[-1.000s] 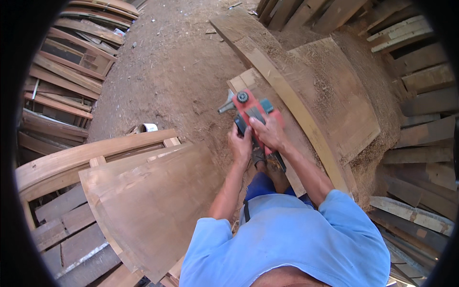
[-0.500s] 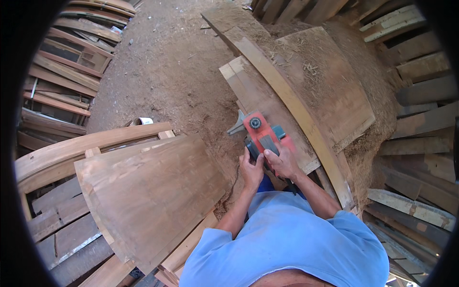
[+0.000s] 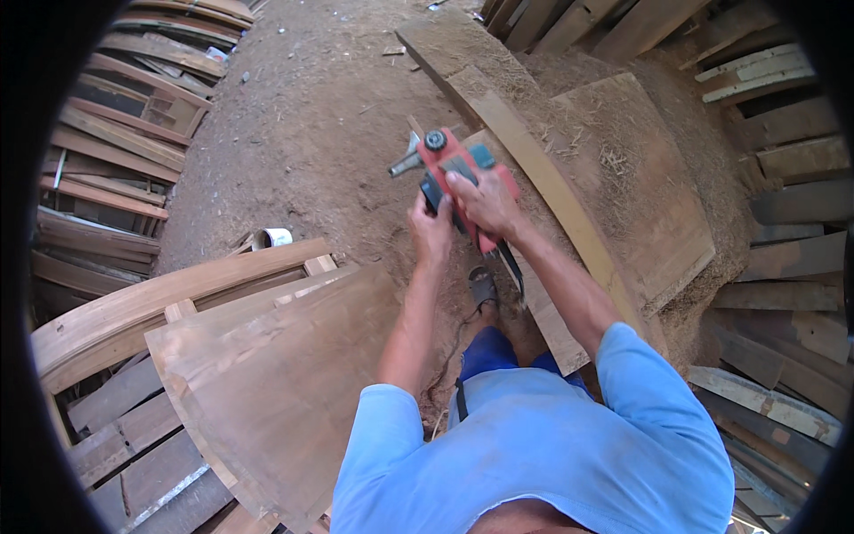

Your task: The person uses a belt sander by hand to smooth the surface and edges of a wooden board, then moves the board aside to reveal another piece of wood underneath and clears away sawdust by hand.

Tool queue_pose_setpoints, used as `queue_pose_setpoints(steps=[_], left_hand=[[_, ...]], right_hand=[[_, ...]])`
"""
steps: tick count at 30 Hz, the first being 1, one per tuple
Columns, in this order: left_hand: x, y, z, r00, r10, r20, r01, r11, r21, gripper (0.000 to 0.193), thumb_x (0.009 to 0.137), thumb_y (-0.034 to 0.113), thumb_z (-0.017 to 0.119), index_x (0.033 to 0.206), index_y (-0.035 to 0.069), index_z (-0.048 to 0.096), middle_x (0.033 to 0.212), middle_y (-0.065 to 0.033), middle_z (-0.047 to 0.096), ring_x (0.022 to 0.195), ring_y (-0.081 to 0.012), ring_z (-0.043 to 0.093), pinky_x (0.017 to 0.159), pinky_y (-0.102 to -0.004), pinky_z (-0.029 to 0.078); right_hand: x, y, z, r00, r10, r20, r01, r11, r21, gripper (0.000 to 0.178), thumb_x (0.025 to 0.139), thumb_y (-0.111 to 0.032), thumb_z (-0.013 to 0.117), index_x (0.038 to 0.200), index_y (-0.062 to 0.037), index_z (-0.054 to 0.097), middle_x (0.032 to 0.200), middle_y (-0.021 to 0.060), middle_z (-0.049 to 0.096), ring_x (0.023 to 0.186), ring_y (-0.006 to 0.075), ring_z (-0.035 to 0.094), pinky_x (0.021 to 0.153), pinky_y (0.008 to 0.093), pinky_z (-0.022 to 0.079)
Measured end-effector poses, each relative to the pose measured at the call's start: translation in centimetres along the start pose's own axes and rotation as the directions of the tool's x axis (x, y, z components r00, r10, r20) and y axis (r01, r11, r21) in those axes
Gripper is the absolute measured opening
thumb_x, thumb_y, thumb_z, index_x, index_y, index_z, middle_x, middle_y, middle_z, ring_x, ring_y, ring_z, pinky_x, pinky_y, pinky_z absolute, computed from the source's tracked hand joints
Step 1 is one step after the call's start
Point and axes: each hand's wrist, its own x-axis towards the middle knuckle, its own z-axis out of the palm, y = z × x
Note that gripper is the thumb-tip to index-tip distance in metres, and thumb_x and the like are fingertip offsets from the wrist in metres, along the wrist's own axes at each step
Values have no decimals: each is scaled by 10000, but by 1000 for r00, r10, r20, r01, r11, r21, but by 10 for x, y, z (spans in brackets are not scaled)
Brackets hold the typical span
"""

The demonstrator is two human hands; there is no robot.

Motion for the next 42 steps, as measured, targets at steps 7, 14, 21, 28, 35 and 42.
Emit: queue_pose_setpoints(steps=[7,14,21,28,35,42], left_hand=[[36,5,-12,991,-132,18,133,987,-90,261,987,132,666,1203,-13,684,1017,-58,731,869,-111,653,773,-289,542],[-105,-5,16,996,-83,21,84,995,-58,315,971,141,674,1250,-4,663,1000,-32,731,868,-83,637,757,-299,545],[-295,-36,27,986,-166,-18,162,922,353,658,877,278,783,1428,6,548,1042,-178,629,912,-308,651,822,-406,532],[-321,-29,33,969,-244,38,230,947,224,591,885,170,772,1413,20,553,1036,-177,599,927,-272,630,811,-378,522],[-203,-40,16,988,-156,-18,157,981,115,482,900,176,766,1338,43,614,984,-123,583,830,-212,613,745,-345,519],[-72,-2,11,994,-98,37,101,991,-92,261,968,96,674,1204,-15,657,988,-71,729,863,-115,667,748,-303,548]], right_hand=[[31,6,16,998,-64,14,65,997,-36,511,1003,-477,545,869,2,663,659,108,618,601,202,595,588,391,468],[-102,4,-29,976,200,83,-202,979,28,536,952,-472,607,994,61,651,782,189,671,755,270,673,714,408,519],[-280,35,-66,945,297,135,-302,953,13,533,936,-474,620,1023,51,642,854,212,667,811,313,678,750,424,525],[-313,49,-70,938,326,118,-331,943,27,570,917,-510,636,995,55,632,858,222,660,812,313,674,742,428,519],[-195,24,-43,973,214,85,-213,977,-21,564,928,-504,619,957,59,639,801,222,656,766,307,668,698,433,515],[-70,11,-15,994,104,11,-104,995,-1,472,995,-435,575,904,22,650,698,93,638,653,187,618,609,370,489]])
